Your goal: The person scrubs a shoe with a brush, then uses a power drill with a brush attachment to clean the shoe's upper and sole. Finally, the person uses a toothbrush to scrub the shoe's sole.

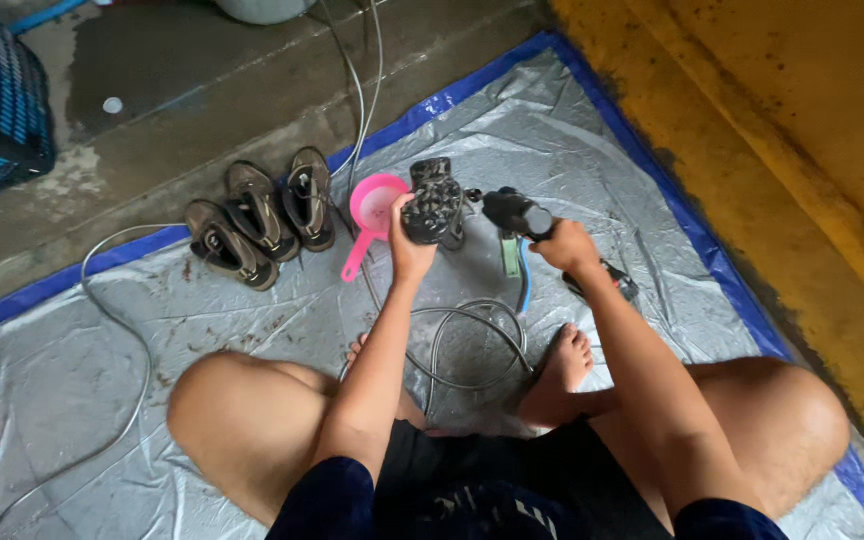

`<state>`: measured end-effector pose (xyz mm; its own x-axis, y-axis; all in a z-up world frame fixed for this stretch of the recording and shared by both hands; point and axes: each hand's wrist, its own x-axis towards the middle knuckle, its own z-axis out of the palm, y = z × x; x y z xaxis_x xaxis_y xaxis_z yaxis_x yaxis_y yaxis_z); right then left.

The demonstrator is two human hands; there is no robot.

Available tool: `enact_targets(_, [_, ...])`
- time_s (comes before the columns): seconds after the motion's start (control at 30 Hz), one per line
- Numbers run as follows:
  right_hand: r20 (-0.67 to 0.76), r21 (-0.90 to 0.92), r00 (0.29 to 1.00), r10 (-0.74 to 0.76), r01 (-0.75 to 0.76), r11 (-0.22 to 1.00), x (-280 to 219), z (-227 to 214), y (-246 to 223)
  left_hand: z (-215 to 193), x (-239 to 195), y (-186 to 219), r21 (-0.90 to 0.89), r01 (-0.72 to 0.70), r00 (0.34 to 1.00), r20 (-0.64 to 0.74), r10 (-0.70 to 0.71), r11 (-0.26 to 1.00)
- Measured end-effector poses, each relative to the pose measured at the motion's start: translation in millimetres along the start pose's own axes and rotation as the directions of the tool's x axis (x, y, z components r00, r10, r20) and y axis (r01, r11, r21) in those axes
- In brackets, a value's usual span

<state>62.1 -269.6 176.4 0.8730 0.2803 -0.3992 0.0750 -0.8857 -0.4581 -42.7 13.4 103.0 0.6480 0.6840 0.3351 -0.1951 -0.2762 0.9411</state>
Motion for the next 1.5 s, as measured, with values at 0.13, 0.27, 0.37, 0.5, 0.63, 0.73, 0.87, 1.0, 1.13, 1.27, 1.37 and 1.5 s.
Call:
enact_targets(0.13, [-0.004,0.062,1.0,0.02,-0.02,0.998,3.6,-0.4,9.4,-10.5,2.1,32.6,-0.063,-0.039,0.998,0.037,0.041,0.997])
enact_targets(0.27, [0.005,0.103,0.999,0.039,-0.039,0.994,3.5,0.1,13.5,-18.3,4.8,49.3,-0.073,-0.071,0.993,0.093,0.077,0.995])
enact_targets(0.37, [0.004,0.115,0.999,0.046,-0.046,0.992,10.8,5.0,18.7,-18.3,5.9,57.5,-0.086,-0.085,0.992,0.083,0.092,0.993])
enact_targets(0.5, [0.063,0.121,0.996,0.063,-0.07,0.99,10.1,-2.3,11.7,-27.4,3.8,77.5,-0.047,-0.139,0.978,0.154,0.144,0.989])
enact_targets(0.63, [0.058,0.134,0.995,0.084,-0.092,0.987,6.4,0.5,12.0,-21.4,13.8,61.5,-0.054,-0.126,0.966,0.218,0.135,0.991])
enact_targets(0.73, [0.048,0.152,0.994,0.099,-0.106,0.983,-0.4,-8.4,6.4,-20.8,22.1,49.7,-0.053,-0.083,0.95,0.296,0.095,0.995])
enact_targets(0.87, [0.044,0.188,0.992,0.116,-0.122,0.974,24.7,8.2,28.2,-23.0,34.1,74.3,0.183,0.112,0.872,0.453,-0.184,0.977])
enact_targets(1.0, [0.057,0.382,0.989,0.134,-0.146,0.913,16.0,12.6,31.9,-12.5,58.2,37.7,0.613,0.353,0.612,0.42,-0.67,0.706])
enact_targets(1.13, [0.066,0.522,0.988,0.137,-0.151,0.84,17.6,22.6,40.3,10.8,57.8,-26.3,0.693,0.321,0.589,0.387,-0.71,0.645])
enact_targets(1.27, [0.071,0.529,0.985,0.159,-0.173,0.831,-1.4,10.3,28.4,42.2,54.3,-91.9,0.685,0.366,0.601,0.343,-0.722,0.63])
enact_targets(1.37, [0.072,0.512,0.983,0.169,-0.182,0.839,-15.5,4.0,23.1,53.4,48.3,-95.2,0.767,0.317,0.634,0.266,-0.727,0.558])
enact_targets(1.5, [0.073,0.539,0.988,0.139,-0.156,0.828,-25.6,-7.8,11.3,51.6,34.0,-127.8,0.815,0.158,0.584,0.378,-0.718,0.558])
